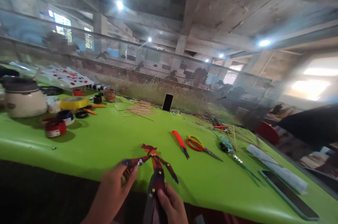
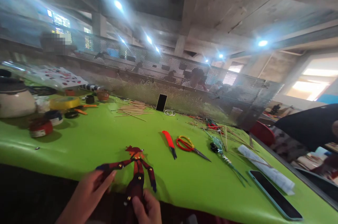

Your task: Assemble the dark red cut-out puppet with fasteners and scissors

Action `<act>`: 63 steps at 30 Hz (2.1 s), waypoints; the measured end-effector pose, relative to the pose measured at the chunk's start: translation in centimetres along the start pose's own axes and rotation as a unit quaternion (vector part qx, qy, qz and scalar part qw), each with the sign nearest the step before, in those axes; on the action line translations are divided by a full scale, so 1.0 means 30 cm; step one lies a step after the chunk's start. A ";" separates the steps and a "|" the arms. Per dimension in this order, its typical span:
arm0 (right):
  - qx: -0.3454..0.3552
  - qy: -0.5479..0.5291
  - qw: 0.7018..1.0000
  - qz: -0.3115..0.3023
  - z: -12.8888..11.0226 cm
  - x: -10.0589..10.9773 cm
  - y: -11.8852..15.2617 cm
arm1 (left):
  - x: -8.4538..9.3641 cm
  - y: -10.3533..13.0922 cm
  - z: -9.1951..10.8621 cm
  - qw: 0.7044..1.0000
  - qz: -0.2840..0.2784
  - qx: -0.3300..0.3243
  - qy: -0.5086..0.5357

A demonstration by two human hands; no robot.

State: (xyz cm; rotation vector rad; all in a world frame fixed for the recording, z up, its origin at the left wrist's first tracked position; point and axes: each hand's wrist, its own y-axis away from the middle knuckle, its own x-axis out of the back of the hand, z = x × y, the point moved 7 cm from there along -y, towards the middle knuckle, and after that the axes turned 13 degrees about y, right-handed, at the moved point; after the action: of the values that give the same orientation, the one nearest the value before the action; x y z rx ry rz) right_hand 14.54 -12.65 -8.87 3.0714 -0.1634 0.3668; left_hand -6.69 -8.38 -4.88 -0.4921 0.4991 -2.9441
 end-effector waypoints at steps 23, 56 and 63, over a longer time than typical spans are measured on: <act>0.260 0.355 0.898 -0.019 -0.165 0.089 -0.302 | -0.039 -0.277 -0.019 0.949 -0.108 0.015 -0.295; 0.451 0.336 0.827 -0.016 -0.183 -0.010 0.026 | 0.005 0.031 0.045 0.940 -0.184 -0.232 -0.169; 0.405 0.440 0.801 -0.025 -0.171 -0.042 -0.003 | -0.014 0.052 0.091 0.927 -0.193 -0.286 -0.145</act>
State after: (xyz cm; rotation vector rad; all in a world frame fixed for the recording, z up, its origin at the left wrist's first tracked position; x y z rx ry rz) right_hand 12.13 -12.16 -4.18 3.1209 0.1648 2.2869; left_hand -5.30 -10.59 -3.07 -1.1869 1.3677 -2.9436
